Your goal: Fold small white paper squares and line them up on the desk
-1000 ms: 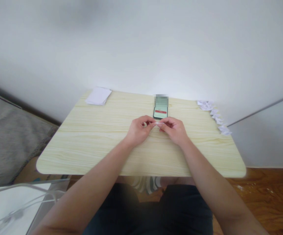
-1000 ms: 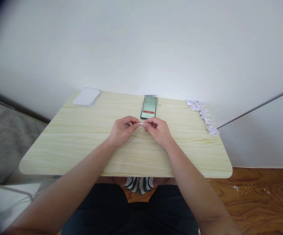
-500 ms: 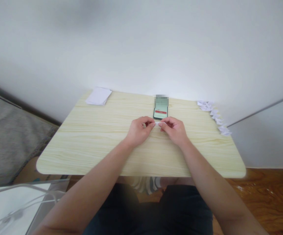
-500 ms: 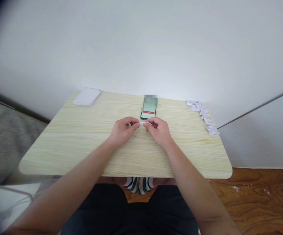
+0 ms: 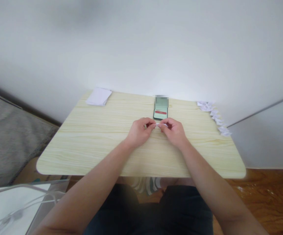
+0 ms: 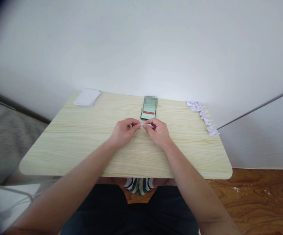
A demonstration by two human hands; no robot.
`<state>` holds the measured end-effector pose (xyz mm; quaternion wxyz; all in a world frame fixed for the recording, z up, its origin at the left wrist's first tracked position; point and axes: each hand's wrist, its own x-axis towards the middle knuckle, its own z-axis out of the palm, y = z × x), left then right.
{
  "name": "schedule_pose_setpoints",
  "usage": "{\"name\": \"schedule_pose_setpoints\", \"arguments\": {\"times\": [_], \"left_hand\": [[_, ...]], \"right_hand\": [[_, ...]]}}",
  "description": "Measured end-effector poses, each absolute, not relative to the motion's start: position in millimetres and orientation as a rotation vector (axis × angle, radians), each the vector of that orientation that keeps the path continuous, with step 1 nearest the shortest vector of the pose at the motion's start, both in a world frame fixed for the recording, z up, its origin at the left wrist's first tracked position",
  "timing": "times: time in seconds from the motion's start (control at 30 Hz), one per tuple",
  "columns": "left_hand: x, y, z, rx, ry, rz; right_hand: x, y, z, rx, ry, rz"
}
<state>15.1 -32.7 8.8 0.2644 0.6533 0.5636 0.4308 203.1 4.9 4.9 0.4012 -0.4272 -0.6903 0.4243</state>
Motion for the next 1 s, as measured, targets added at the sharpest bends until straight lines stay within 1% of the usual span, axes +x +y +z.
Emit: {"name": "schedule_pose_setpoints", "arguments": {"times": [0.43,0.67,1.0], "left_hand": [[14.8,-32.0,8.1,1.74,1.493,1.176],[13.5,-31.4,9.5,1.803,1.546,1.099],[13.1,-30.5,9.3,1.733,1.531,1.171]], "right_hand": [[203.6,3.4,7.6,-1.091,-1.779,1.037],[205.4,6.3,7.2,-1.107,-1.747,1.078],[208.7,8.7,4.0,-1.118,-1.777,1.103]]}}
